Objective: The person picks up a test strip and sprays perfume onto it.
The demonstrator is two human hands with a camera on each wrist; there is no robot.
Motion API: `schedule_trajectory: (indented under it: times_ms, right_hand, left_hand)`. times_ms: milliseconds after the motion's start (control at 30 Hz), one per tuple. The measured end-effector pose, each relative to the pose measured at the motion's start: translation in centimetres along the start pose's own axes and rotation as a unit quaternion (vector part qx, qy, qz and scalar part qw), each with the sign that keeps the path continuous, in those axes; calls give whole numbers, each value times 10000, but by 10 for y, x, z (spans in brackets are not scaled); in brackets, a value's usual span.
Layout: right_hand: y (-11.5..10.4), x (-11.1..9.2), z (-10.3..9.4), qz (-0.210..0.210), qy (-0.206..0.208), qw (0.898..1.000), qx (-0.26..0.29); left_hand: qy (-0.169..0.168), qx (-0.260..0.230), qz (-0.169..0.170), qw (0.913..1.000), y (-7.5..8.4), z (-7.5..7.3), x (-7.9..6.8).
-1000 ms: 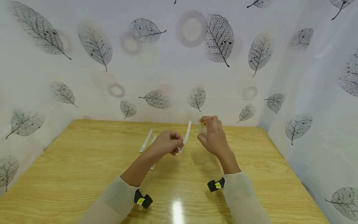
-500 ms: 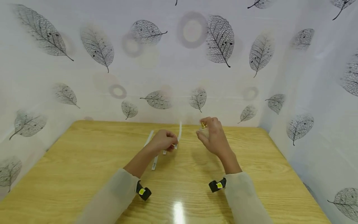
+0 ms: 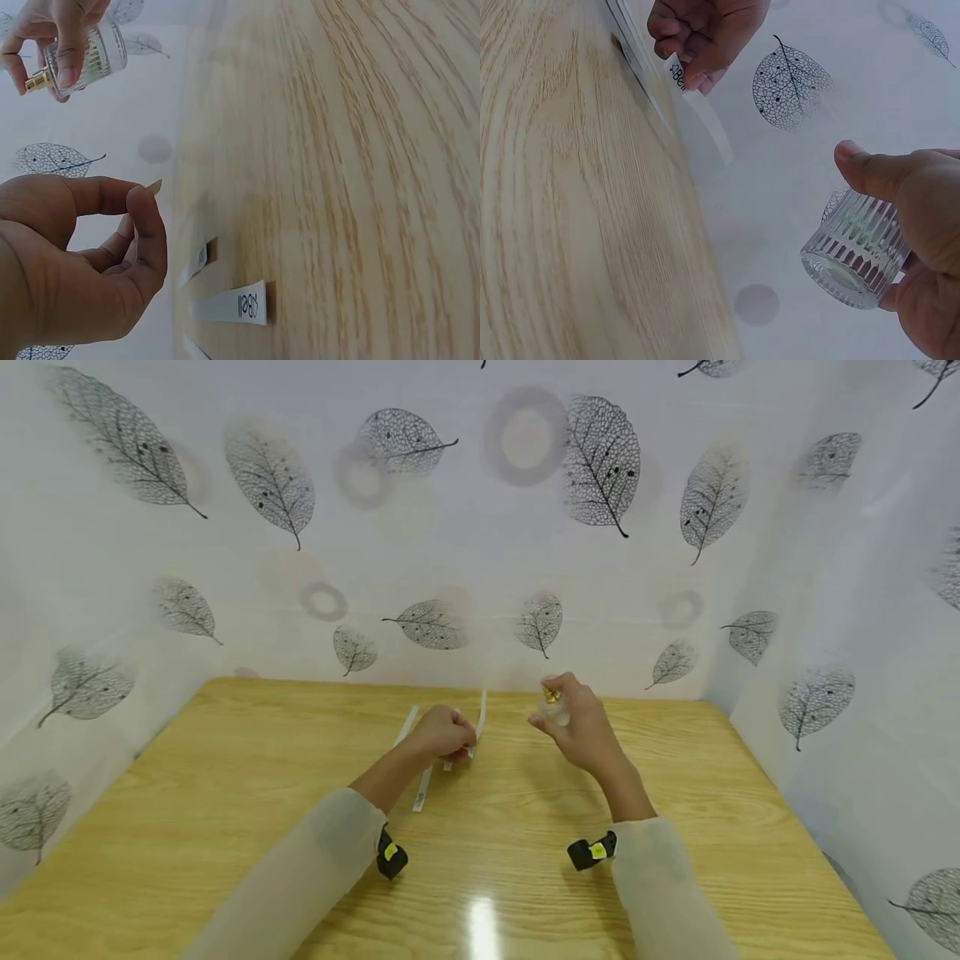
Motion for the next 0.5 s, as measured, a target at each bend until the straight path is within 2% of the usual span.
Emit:
schedule_trajectory:
  times_ms: [333,500]
  right_hand:
    - [26,4,11,687,-329,9947,690]
    - [37,6,16,858,-451,9897,1055]
  left_hand:
    - [68,393,31,9992,-4,2,7]
    - [65,464,-67,9989,-6,4,9]
Point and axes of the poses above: each hand's wrist, its own x-axis towards the middle knuckle, its own z-axis out of the palm, y = z × x, the point moved 5 cm from there along x, towards the middle knuckle, and after that the axes turned 7 degrees about y, right-handed, at the moved point
